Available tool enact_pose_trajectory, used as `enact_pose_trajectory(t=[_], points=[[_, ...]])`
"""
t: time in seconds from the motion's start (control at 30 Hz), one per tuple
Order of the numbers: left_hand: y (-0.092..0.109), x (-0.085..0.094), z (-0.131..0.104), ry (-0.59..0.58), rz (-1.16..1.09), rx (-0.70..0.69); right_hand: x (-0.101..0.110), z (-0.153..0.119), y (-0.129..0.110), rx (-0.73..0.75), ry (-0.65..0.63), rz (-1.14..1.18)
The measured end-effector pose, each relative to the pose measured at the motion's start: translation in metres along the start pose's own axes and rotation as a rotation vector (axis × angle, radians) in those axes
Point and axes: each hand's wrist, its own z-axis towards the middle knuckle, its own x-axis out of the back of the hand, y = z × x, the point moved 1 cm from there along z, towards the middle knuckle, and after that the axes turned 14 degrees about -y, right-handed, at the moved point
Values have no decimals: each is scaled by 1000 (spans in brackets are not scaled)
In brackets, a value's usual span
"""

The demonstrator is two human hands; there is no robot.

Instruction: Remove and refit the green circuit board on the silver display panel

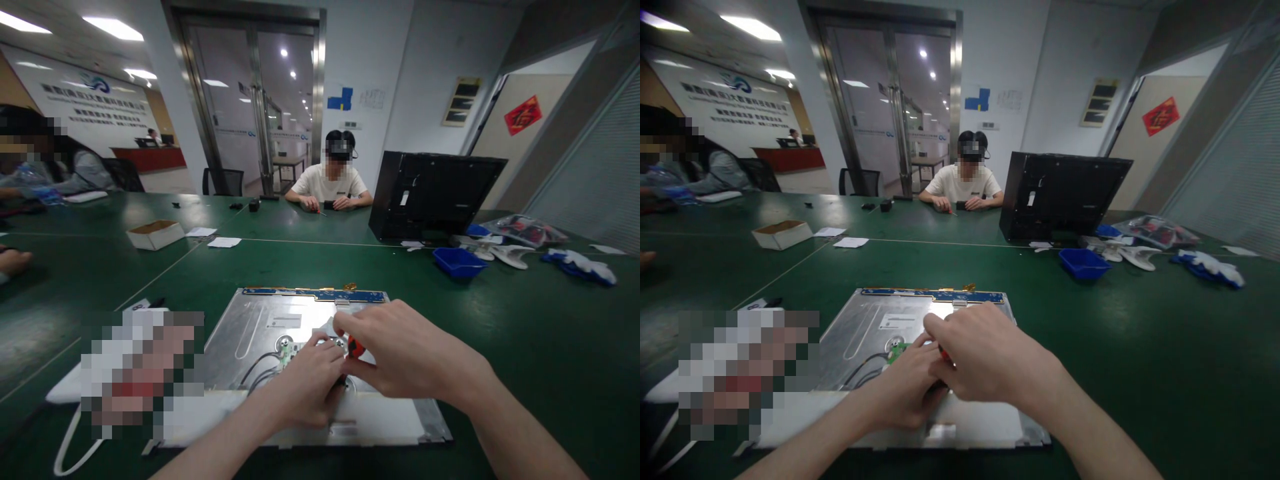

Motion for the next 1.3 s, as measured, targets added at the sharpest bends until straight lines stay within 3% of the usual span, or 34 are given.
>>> enact_pose_trajectory(t=[0.17, 0.33, 0.53, 1.1, 1.3], points=[[-1, 0, 0, -16, -2, -35, -2, 3, 1, -71, -10, -22], [-1, 1, 0, -25, 1, -27, -1, 1, 0, 17, 8, 11], [0, 2, 0, -21, 3, -16, -3, 3, 1, -43, 14, -35], [1, 1, 0, -13, -17, -9, 1, -2, -1, 78, -35, 38], [0, -1, 0, 7, -17, -19, 0, 3, -2, 7, -23, 0]])
